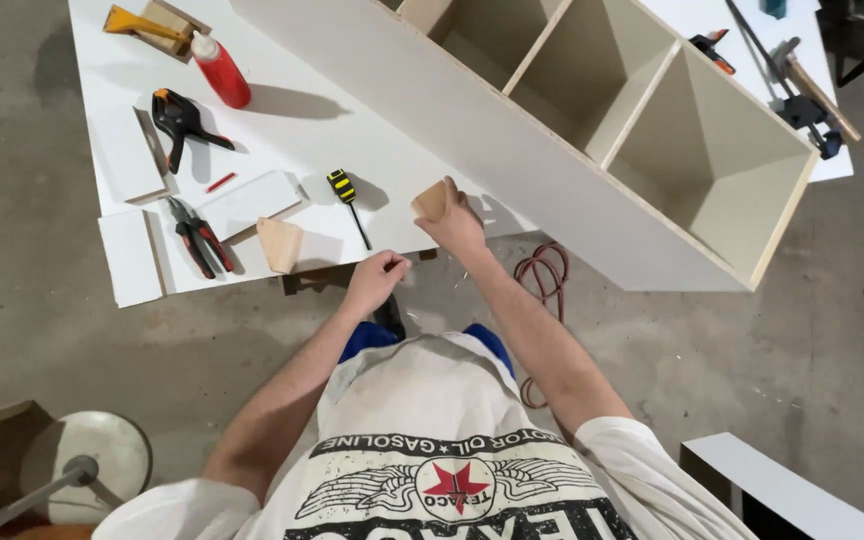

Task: Assembling a wooden shelf unit by applying glue to small support blocks and securing them with a pneumatic nail gun.

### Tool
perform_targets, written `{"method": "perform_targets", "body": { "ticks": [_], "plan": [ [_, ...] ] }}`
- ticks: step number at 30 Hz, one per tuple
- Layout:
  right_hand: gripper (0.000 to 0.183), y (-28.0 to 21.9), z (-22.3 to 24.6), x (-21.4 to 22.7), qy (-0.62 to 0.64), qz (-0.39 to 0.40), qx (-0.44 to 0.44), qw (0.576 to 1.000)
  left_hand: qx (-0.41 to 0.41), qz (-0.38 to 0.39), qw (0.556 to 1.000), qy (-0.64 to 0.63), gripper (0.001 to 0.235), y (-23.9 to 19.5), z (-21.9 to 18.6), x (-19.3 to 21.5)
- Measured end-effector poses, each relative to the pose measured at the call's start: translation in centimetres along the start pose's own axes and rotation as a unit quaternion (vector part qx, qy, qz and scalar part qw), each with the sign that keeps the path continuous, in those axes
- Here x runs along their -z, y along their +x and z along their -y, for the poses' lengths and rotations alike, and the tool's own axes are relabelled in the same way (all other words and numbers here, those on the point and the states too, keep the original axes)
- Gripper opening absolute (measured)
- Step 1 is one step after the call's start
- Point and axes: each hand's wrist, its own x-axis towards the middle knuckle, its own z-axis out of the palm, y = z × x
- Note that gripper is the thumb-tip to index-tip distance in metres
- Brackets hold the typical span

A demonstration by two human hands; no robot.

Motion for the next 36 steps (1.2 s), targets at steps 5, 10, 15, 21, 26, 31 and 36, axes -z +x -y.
{"method": "perform_targets", "body": {
  "ticks": [5, 10, 15, 21, 26, 31, 36],
  "plan": [
    [0.093, 1.0, -0.8, 1.8, 0.093, 0.034, -0.007, 0.995, 0.030, -0.010, 0.999, -0.026, 0.024, 3.9, -1.8, 0.6],
    [0.073, -2.6, -0.3, 6.4, 0.546, 0.155, -0.070, 0.821, 0.013, -0.035, 0.973, -0.226, 0.057, 2.8, -8.5, 1.6],
    [0.038, -4.1, -1.3, 9.0, 0.775, 0.236, -0.079, 0.582, -0.030, -0.005, 0.923, -0.384, 0.052, 3.8, -9.9, -0.4],
    [0.055, -3.3, -4.9, 8.1, 0.756, 0.257, -0.040, 0.601, -0.007, -0.037, 0.922, -0.385, 0.039, 3.4, -12.3, -1.4],
    [0.064, -2.8, -7.3, 7.3, 0.709, 0.239, -0.020, 0.663, -0.002, -0.055, 0.920, -0.387, 0.034, 3.1, -14.3, -2.1],
    [0.067, -2.5, -8.0, 7.7, 0.707, 0.236, -0.030, 0.666, -0.001, -0.087, 0.930, -0.357, 0.034, 2.3, -16.9, -2.7],
    [0.057, -2.7, -7.4, 9.2, 0.676, 0.238, -0.005, 0.697, -0.048, -0.097, 0.912, -0.395, 0.039, 2.7, -15.9, -3.8]
  ]
}}
